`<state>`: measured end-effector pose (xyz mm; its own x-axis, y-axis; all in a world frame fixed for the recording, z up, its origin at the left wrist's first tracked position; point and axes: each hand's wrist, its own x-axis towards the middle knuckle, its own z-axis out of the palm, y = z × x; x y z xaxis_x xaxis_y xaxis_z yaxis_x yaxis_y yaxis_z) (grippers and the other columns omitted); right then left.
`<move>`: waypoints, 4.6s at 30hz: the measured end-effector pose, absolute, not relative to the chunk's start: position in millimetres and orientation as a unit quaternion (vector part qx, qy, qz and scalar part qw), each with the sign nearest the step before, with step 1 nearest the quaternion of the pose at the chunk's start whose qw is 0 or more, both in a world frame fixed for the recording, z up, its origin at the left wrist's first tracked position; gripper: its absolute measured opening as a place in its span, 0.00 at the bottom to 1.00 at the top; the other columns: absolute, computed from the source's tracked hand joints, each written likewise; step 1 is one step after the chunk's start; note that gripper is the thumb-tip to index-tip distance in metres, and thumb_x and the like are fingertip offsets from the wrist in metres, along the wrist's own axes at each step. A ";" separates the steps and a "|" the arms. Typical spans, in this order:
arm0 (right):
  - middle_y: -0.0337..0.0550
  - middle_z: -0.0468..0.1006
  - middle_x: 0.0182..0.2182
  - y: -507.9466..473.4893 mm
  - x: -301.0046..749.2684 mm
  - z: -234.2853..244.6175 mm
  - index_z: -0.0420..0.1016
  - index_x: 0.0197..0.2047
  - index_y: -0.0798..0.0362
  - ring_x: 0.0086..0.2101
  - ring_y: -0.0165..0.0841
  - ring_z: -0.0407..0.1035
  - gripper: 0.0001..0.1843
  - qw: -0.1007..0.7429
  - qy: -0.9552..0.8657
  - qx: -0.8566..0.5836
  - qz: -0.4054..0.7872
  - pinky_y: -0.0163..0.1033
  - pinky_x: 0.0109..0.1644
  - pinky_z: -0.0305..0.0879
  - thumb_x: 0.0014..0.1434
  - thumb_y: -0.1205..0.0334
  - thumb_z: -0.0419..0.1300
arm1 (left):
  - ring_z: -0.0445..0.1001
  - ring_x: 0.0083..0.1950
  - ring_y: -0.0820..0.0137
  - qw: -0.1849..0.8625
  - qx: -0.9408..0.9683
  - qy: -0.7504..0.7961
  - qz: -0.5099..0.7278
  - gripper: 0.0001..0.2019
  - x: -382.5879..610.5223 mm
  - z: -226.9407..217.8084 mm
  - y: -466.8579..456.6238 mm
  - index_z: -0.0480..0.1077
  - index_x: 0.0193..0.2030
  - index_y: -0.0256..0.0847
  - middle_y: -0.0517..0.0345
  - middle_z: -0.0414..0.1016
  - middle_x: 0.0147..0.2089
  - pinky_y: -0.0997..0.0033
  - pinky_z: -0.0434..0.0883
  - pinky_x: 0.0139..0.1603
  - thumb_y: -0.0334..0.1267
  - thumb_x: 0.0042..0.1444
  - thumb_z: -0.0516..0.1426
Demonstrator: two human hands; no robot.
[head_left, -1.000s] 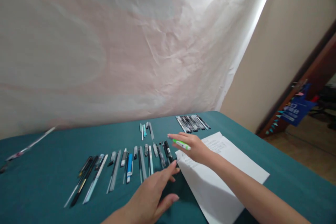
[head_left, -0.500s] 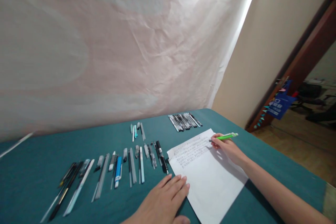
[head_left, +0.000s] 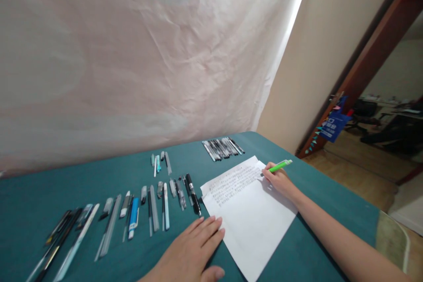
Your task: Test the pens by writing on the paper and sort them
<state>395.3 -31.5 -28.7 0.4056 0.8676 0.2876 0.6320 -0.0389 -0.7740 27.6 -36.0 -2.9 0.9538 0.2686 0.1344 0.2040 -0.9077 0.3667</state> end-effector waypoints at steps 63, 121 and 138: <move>0.31 0.60 0.16 -28.8 399.3 -34.0 0.60 0.22 0.52 0.19 0.26 0.55 0.08 0.421 -0.584 -0.687 0.095 0.32 0.23 0.50 0.51 0.62 0.51 | 0.55 0.62 0.57 0.185 0.966 0.172 0.048 0.26 31.6 23.3 -45.9 0.55 0.61 0.46 0.52 0.53 0.63 0.51 0.55 0.60 0.52 0.58 0.46; 0.37 0.70 0.28 -25.0 186.3 22.2 0.53 0.52 0.50 0.22 0.28 0.65 0.16 0.353 -0.738 -0.496 0.292 0.33 0.25 0.62 0.62 0.57 0.44 | 0.66 0.49 0.67 0.281 0.886 0.274 0.248 0.16 7.9 16.0 -48.7 0.58 0.54 0.44 0.53 0.65 0.49 0.69 0.64 0.50 0.39 0.60 0.49; 0.49 0.76 0.30 154.9 224.1 8.8 0.71 0.41 0.57 0.36 0.37 0.70 0.12 0.191 -0.697 -0.692 -0.002 0.35 0.37 0.57 0.51 0.64 0.56 | 0.65 0.49 0.62 0.245 0.855 0.356 0.287 0.15 5.4 10.3 -43.6 0.59 0.52 0.41 0.51 0.66 0.50 0.60 0.63 0.51 0.38 0.57 0.50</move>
<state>224.1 154.9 8.8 0.0295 0.9629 0.2684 0.9642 0.0434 -0.2615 5.4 -43.6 10.3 0.5814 0.7497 0.3161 0.4677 -0.6259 0.6241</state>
